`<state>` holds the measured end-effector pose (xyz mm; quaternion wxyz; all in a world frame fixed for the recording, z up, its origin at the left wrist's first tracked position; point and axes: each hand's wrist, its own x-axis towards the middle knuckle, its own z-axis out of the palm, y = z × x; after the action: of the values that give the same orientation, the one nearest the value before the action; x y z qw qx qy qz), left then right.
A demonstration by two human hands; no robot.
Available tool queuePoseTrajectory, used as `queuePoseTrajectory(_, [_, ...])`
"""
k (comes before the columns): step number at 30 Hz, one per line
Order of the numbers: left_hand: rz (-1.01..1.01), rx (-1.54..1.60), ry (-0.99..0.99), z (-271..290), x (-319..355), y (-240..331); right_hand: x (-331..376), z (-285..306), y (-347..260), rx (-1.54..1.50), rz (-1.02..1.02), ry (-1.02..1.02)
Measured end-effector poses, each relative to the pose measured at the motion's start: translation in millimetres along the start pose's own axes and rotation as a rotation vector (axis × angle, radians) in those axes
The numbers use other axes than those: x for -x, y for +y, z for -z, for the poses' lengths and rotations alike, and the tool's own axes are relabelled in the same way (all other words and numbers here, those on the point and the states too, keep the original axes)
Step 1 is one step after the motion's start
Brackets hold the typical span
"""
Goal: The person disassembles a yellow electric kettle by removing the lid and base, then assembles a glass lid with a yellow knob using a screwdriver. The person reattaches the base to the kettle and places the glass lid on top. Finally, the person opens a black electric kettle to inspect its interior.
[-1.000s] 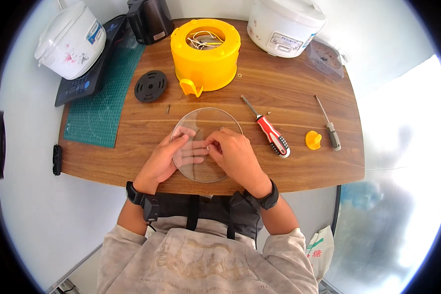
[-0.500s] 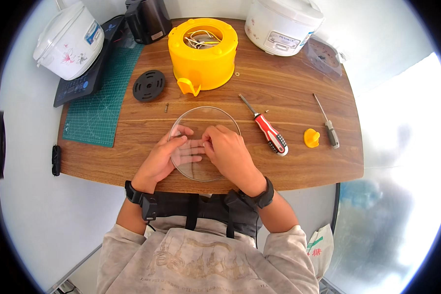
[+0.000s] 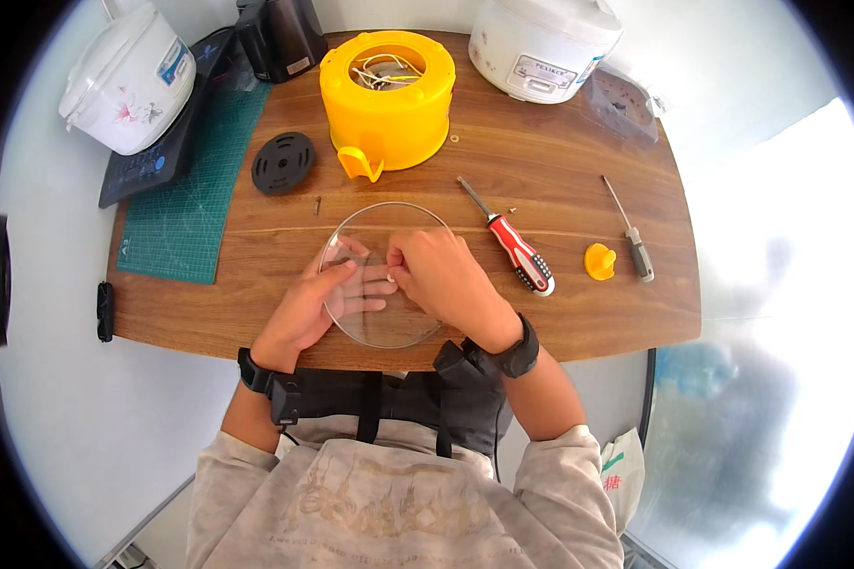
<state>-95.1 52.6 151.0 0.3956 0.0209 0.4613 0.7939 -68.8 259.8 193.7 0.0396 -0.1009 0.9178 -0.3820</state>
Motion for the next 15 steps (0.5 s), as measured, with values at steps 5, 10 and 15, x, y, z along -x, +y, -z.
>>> queuePoseTrajectory(5, [-0.015,-0.021,0.009,1,2,-2,-8,6,0,0.057,0.032,-0.065])
queuePoseTrajectory(10, [-0.029,-0.008,-0.014,-1,2,-1,-5,4,-1,0.087,0.071,-0.034])
queuePoseTrajectory(15, [-0.023,-0.069,-0.001,0,2,-2,5,-4,-1,0.144,0.106,0.047])
